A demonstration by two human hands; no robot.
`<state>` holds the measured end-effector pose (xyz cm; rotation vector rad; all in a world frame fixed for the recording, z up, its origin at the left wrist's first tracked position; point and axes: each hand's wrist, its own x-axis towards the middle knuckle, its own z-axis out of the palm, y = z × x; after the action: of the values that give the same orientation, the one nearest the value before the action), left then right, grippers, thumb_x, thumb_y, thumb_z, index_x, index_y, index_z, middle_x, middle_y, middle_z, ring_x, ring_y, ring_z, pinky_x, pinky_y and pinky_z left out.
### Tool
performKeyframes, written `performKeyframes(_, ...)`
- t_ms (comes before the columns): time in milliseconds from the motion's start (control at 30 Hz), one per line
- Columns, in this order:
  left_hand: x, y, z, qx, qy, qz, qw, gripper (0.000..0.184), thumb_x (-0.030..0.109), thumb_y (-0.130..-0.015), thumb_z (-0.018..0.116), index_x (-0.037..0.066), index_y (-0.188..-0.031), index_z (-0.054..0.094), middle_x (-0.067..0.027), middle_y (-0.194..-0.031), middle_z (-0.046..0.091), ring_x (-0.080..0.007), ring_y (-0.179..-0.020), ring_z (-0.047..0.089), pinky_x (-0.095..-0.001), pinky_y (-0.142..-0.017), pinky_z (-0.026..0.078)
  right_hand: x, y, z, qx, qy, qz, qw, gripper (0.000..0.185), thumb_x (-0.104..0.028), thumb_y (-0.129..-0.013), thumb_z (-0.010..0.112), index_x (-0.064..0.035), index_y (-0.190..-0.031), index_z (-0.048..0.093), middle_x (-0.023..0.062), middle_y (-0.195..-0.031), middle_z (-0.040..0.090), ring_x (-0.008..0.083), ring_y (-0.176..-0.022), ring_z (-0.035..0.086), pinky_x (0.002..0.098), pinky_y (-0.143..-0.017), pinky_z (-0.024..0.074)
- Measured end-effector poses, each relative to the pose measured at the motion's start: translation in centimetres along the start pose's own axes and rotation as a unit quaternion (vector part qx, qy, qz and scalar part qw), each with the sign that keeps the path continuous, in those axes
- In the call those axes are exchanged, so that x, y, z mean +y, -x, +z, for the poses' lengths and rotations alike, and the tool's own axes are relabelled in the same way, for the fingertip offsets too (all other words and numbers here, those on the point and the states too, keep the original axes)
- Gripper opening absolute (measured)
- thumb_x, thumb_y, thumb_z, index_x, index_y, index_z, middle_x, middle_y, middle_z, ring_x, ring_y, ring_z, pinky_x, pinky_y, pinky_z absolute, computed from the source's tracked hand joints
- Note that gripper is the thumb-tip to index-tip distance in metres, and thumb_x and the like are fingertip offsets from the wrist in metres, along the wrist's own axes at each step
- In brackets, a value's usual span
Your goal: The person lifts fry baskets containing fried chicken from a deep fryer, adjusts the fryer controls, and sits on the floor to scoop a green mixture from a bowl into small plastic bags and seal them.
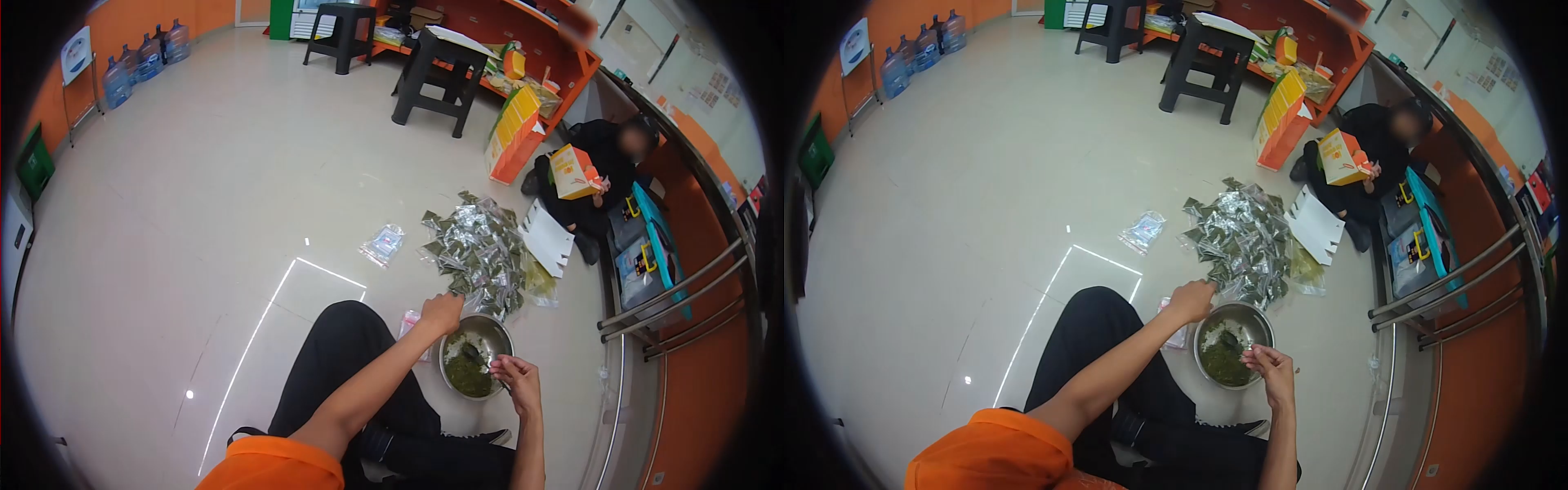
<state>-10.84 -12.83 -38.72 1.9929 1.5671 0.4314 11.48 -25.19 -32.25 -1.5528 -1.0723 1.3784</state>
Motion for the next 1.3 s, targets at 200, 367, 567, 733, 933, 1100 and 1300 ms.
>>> performKeyframes(200, -6.1, -2.1, 5.5, -0.029, -0.154, -0.067, 0.985, 0.028, 0.019, -0.090, 0.058, 0.015, -0.115, 0.069, -0.0134, -0.126, 0.059, -0.0322, -0.114, 0.057, -0.0506, -0.086, 0.050, -0.4, -0.4, -0.2, 0.003, 0.014, -0.013, 1.000, 0.025, -0.010, -0.096, 0.059, 0.0112, -0.108, 0.062, 0.0179, -0.091, 0.071, 0.0213, -0.080, 0.071, 0.0274, -0.073, 0.0577)
performKeyframes(367, -6.0, -1.8, 5.5, -0.082, -0.166, -0.099, 0.978, 0.028, 0.021, -0.091, 0.059, 0.017, -0.117, 0.069, -0.0113, -0.127, 0.059, -0.0317, -0.117, 0.056, -0.0490, -0.087, 0.049, -0.6, -0.5, -0.4, 0.007, 0.014, -0.019, 1.000, 0.024, -0.009, -0.097, 0.058, 0.0112, -0.108, 0.062, 0.0175, -0.091, 0.071, 0.0209, -0.080, 0.071, 0.0273, -0.074, 0.0577)
performKeyframes(567, -5.6, -1.3, 4.8, -0.057, -0.177, -0.079, 0.979, 0.020, 0.016, -0.089, 0.059, 0.013, -0.105, 0.071, -0.0104, -0.116, 0.062, -0.0276, -0.112, 0.058, -0.0455, -0.086, 0.049, 0.0, -0.6, -1.1, 0.004, 0.011, -0.025, 1.000, 0.024, -0.009, -0.097, 0.057, 0.0109, -0.109, 0.062, 0.0171, -0.090, 0.071, 0.0199, -0.079, 0.071, 0.0271, -0.074, 0.0575)
performKeyframes(733, -5.7, -0.6, 5.4, 0.000, -0.225, -0.036, 0.974, 0.022, 0.018, -0.089, 0.059, 0.016, -0.106, 0.072, -0.0092, -0.119, 0.061, -0.0263, -0.117, 0.054, -0.0434, -0.086, 0.047, -0.3, -0.4, -1.2, 0.011, 0.025, -0.028, 0.999, 0.025, -0.011, -0.097, 0.058, 0.0106, -0.109, 0.062, 0.0170, -0.090, 0.071, 0.0195, -0.078, 0.071, 0.0266, -0.073, 0.0571)
performKeyframes(933, -5.5, -0.7, 4.9, 0.010, -0.218, -0.021, 0.976, 0.018, 0.015, -0.088, 0.059, 0.015, -0.100, 0.073, -0.0085, -0.111, 0.064, -0.0256, -0.109, 0.059, -0.0439, -0.086, 0.048, -0.8, -0.2, -1.2, 0.012, 0.037, -0.039, 0.998, 0.026, -0.013, -0.097, 0.059, 0.0100, -0.109, 0.064, 0.0166, -0.091, 0.071, 0.0196, -0.079, 0.071, 0.0275, -0.074, 0.0569)
performKeyframes(1100, -5.7, -0.5, 4.7, 0.021, -0.226, 0.001, 0.974, 0.016, 0.014, -0.088, 0.058, 0.015, -0.096, 0.073, -0.0082, -0.102, 0.068, -0.0257, -0.103, 0.063, -0.0454, -0.087, 0.049, -0.8, 0.1, -1.5, 0.013, 0.026, -0.048, 0.998, 0.027, -0.014, -0.097, 0.061, 0.0095, -0.108, 0.064, 0.0163, -0.092, 0.072, 0.0193, -0.080, 0.070, 0.0281, -0.074, 0.0567)
performKeyframes(1300, -5.9, -0.3, 4.6, 0.015, -0.229, 0.014, 0.973, 0.011, 0.017, -0.085, 0.064, 0.013, -0.093, 0.072, -0.0091, -0.102, 0.069, -0.0267, -0.103, 0.065, -0.0477, -0.089, 0.049, -0.6, -0.3, -1.6, 0.012, 0.031, -0.036, 0.999, 0.027, -0.015, -0.097, 0.061, 0.0087, -0.110, 0.064, 0.0156, -0.093, 0.072, 0.0180, -0.082, 0.070, 0.0276, -0.076, 0.0564)
